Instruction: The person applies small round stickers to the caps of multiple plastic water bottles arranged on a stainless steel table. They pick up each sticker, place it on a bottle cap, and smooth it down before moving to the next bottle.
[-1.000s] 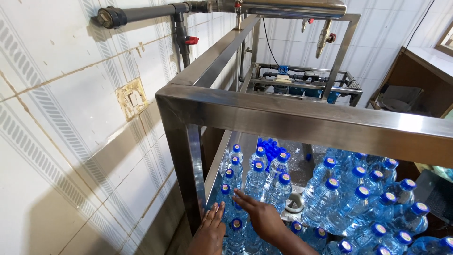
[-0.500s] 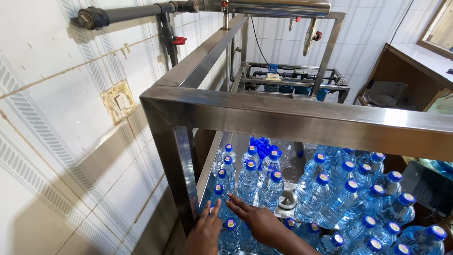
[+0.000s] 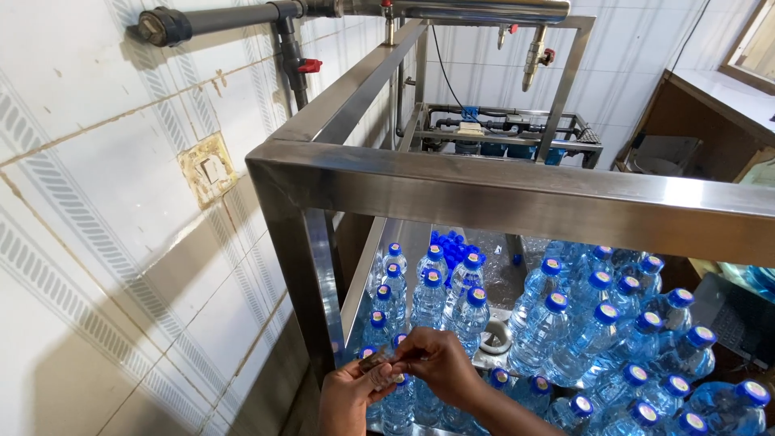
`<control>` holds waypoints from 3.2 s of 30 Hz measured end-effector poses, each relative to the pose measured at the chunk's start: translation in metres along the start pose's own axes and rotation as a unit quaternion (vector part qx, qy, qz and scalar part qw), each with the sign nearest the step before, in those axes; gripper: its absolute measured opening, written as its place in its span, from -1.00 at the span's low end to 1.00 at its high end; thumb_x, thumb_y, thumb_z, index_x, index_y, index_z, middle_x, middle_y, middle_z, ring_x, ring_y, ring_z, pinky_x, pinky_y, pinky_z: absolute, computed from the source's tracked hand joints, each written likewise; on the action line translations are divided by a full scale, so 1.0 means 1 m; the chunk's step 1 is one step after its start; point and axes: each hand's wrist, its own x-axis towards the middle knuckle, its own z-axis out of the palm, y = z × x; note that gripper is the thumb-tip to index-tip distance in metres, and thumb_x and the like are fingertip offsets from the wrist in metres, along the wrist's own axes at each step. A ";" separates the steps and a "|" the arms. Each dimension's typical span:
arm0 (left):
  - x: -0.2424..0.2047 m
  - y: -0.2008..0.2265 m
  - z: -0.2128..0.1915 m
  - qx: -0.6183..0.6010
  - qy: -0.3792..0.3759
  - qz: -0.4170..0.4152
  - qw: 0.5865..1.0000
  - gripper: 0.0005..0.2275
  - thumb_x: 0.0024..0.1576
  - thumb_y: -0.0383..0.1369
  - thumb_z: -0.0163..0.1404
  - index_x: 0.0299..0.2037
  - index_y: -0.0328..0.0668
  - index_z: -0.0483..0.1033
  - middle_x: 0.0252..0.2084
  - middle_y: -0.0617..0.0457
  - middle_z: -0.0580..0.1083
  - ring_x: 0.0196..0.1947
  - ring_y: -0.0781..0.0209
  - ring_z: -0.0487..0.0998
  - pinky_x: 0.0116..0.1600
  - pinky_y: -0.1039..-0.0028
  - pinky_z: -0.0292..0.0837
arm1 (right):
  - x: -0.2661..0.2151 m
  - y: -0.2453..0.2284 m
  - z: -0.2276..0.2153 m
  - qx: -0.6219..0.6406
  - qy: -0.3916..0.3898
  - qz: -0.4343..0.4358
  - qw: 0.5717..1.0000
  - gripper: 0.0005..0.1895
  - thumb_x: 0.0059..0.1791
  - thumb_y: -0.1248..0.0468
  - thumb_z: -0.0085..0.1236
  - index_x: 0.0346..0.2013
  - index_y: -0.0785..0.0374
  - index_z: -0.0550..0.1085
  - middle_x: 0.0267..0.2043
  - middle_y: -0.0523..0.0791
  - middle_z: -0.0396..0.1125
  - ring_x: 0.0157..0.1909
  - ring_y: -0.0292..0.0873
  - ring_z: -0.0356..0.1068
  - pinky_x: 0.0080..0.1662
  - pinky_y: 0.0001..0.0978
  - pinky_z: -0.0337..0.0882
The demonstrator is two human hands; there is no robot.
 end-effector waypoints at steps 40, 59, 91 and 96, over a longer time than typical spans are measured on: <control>0.105 0.086 -0.115 -0.193 0.045 0.129 0.972 -0.65 0.27 -0.38 0.16 0.12 -0.60 0.53 0.08 -0.49 0.65 0.03 -0.23 0.70 0.10 0.18 0.60 | 0.088 0.026 0.076 -0.432 -0.032 -0.038 0.900 -0.54 0.26 0.27 -0.18 0.42 0.30 0.46 0.50 0.10 0.34 0.52 0.18 0.31 0.46 0.16 0.23; 0.131 0.105 -0.028 0.278 -0.116 0.128 0.945 -0.96 0.18 -0.44 0.21 -0.31 -0.18 0.69 -0.40 0.05 0.56 -0.36 0.19 0.48 -0.24 0.36 0.40 | 0.136 0.023 0.064 -0.161 0.264 0.040 0.950 -0.86 -0.02 0.36 0.47 -0.18 0.15 0.69 -0.37 -0.08 0.61 -0.28 -0.11 0.65 -0.25 -0.27 0.67; 0.179 0.113 -0.057 0.193 -0.044 0.189 0.962 -0.84 0.11 -0.62 0.15 -0.50 -0.28 0.54 -0.55 0.16 0.31 -0.47 0.26 0.21 -0.47 0.32 0.16 | 0.155 -0.022 0.071 0.000 0.053 0.183 0.982 -0.61 0.20 0.31 0.14 0.34 0.21 0.59 0.01 -0.03 0.65 -0.10 -0.10 0.66 -0.28 -0.25 0.67; 0.221 0.089 -0.065 0.229 -0.051 0.207 0.950 -0.74 0.13 -0.63 0.13 -0.58 -0.17 0.46 -0.57 0.18 0.30 -0.53 0.30 0.20 -0.50 0.33 0.12 | 0.156 -0.021 0.064 0.009 0.066 0.226 0.972 -0.92 0.11 0.38 0.39 -0.15 0.26 0.78 -0.31 -0.04 0.65 -0.46 -0.22 0.58 -0.39 -0.43 0.48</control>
